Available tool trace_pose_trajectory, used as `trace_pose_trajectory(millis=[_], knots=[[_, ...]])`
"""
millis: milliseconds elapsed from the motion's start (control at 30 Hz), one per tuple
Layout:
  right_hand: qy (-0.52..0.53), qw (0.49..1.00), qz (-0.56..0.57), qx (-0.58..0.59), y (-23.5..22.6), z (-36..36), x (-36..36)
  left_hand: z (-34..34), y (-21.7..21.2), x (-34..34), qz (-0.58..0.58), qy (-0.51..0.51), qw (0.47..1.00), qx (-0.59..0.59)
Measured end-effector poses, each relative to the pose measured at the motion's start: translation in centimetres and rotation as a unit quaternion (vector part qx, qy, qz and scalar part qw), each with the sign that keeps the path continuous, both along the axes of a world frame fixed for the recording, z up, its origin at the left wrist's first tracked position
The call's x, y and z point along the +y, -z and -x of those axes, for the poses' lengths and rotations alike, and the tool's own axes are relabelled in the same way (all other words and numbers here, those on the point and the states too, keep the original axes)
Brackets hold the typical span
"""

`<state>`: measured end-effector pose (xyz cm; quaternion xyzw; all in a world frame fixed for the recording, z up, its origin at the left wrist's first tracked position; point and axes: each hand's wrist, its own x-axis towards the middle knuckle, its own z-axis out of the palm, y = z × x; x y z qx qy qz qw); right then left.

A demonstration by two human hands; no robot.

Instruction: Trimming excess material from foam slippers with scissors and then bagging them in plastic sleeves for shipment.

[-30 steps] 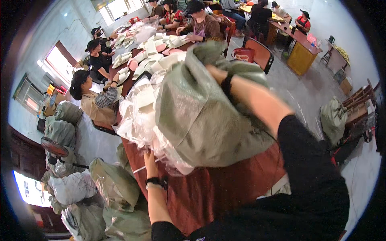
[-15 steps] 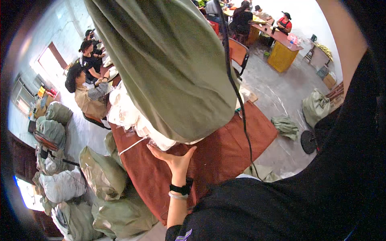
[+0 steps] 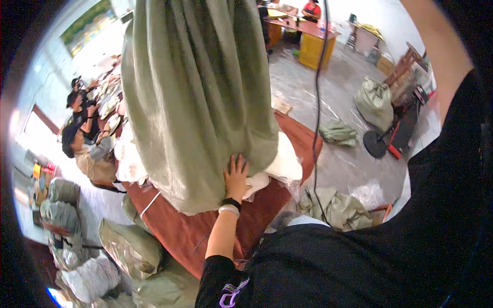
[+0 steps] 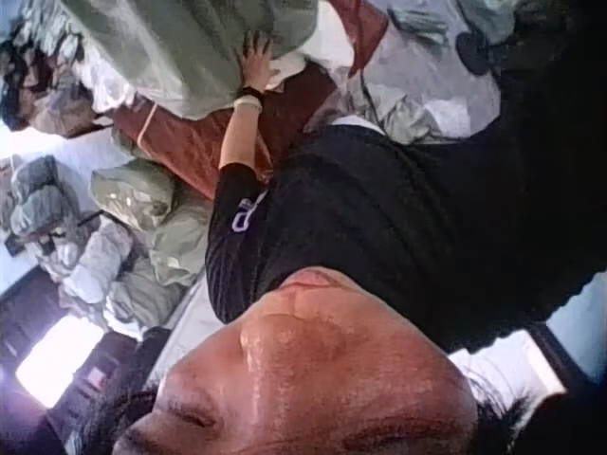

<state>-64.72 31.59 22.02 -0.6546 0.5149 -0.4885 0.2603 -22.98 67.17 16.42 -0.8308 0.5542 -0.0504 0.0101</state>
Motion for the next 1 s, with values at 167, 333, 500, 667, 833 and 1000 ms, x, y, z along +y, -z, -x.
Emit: trace_pose_trajectory(millis=[167,333,500,667,833,1000], knots=[[0.113,0.993,-0.012,0.027,0.7,12.0,1.4,-2.0,5.4,1.3,-0.042,0.106,0.992,-0.050],[0.198,0.978,-0.022,0.059,1.9,21.9,0.9,-3.9,5.0,3.1,0.048,0.073,0.995,0.049],[0.241,0.967,-0.018,0.080,2.7,27.1,-4.7,-2.0,4.3,3.3,0.058,0.044,0.996,-0.045],[0.272,0.956,-0.004,0.111,1.8,31.1,-13.3,3.2,3.7,-0.2,0.064,-0.115,0.990,0.049],[0.324,0.934,0.013,0.149,0.1,37.3,-21.8,8.9,6.0,-6.1,0.125,-0.156,0.973,0.115],[0.412,0.881,0.028,0.230,-4.2,50.8,-25.9,13.4,6.5,-9.8,0.065,-0.236,0.954,0.176]])
